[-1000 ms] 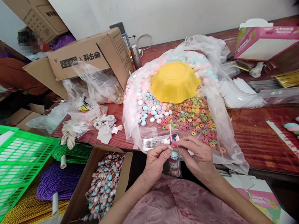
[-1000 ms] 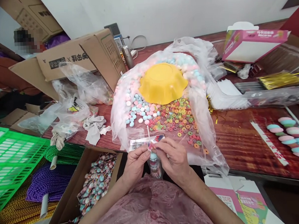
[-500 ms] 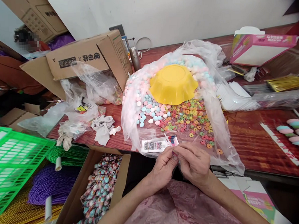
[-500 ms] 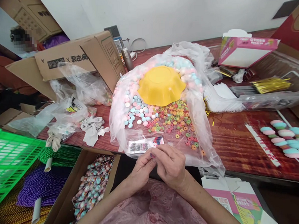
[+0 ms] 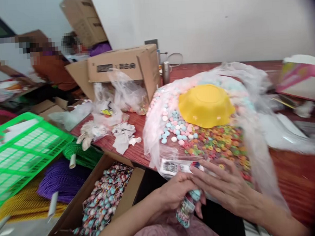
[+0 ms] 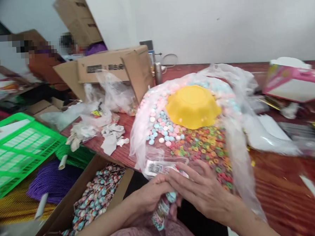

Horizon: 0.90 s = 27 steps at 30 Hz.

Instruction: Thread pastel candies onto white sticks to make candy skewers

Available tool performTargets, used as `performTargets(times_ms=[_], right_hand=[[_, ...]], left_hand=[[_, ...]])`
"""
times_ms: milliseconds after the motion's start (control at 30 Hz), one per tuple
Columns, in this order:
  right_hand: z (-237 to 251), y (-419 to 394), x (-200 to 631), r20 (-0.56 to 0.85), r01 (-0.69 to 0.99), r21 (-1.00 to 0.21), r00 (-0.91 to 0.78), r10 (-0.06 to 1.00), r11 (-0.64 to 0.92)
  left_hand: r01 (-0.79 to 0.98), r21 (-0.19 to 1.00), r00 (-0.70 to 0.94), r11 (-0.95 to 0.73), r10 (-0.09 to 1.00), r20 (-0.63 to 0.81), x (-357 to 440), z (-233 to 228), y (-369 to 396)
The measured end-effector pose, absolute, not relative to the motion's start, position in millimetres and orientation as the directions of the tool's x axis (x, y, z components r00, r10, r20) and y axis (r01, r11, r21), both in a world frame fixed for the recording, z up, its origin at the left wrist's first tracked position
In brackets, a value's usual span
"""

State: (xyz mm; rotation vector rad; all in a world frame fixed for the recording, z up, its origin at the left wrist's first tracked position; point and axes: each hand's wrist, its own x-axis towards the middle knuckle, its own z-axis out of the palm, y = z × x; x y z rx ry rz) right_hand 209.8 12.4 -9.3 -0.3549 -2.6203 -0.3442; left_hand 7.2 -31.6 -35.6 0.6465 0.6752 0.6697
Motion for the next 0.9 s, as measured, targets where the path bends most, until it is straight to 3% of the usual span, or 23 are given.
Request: performTargets(times_ms=[100,167,300,400,467,533,600,633,733,800,900], right_hand=[[-18.4,22.8,211.9,0.533,0.164,0.141,-0.843,0.064,0.976],[-28.0,27.3,209.0,0.571,0.157,0.052,-0.815,0.1,0.986],[-45.4,28.9,195.1,0.519,0.253,-0.054,-0.82,0.243,0.966],[-50.6,26.1,184.1,0.521,0.27,-0.117,-0.803,0.29,0.956],[-45.8,20.1,180.0,0.543,0.344,-0.127,-0.761,0.356,0.93],[-33.1,10.4,179.1,0.532,0.465,-0.081,-0.728,0.433,0.882],[-16.0,0.0,180.3,0.449,0.528,-0.008,-0.757,0.475,0.849],[-7.7,-4.2,181.4,0.415,0.512,0.013,-0.784,0.462,0.859],[7.6,-11.3,187.5,0.432,0.424,0.056,-0.827,0.361,0.904],[7.7,-13.1,193.6,0.454,0.383,0.095,-0.838,0.303,0.919],[-2.3,-14.2,202.9,0.385,0.32,0.098,-0.885,0.261,0.942]], left_hand=[[-0.288,0.698,0.744,0.656,0.612,-0.267,-1.8,-39.4,-28.8],[-0.257,0.752,0.757,0.607,0.611,-0.234,-6.7,-43.1,-28.1],[0.04,0.992,0.576,0.123,0.808,-0.124,-9.4,-45.7,-29.1],[0.374,0.895,0.542,-0.243,0.84,0.001,-6.8,-44.3,-29.4],[0.495,0.796,0.553,-0.347,0.833,0.019,-4.5,-42.4,-30.4],[0.472,0.842,0.491,-0.26,0.871,-0.006,-3.5,-40.5,-32.2],[0.279,0.96,0.423,0.026,0.894,-0.147,-4.8,-40.1,-33.2],[0.158,0.963,0.42,0.216,0.868,-0.264,-6.3,-41.0,-32.8],[-0.058,0.807,0.561,0.588,0.688,-0.461,-10.9,-46.3,-29.4],[-0.071,0.752,0.657,0.656,0.598,-0.459,-12.6,-48.9,-27.6],[0.052,0.813,0.719,0.579,0.543,-0.433,-12.4,-47.9,-25.9]])
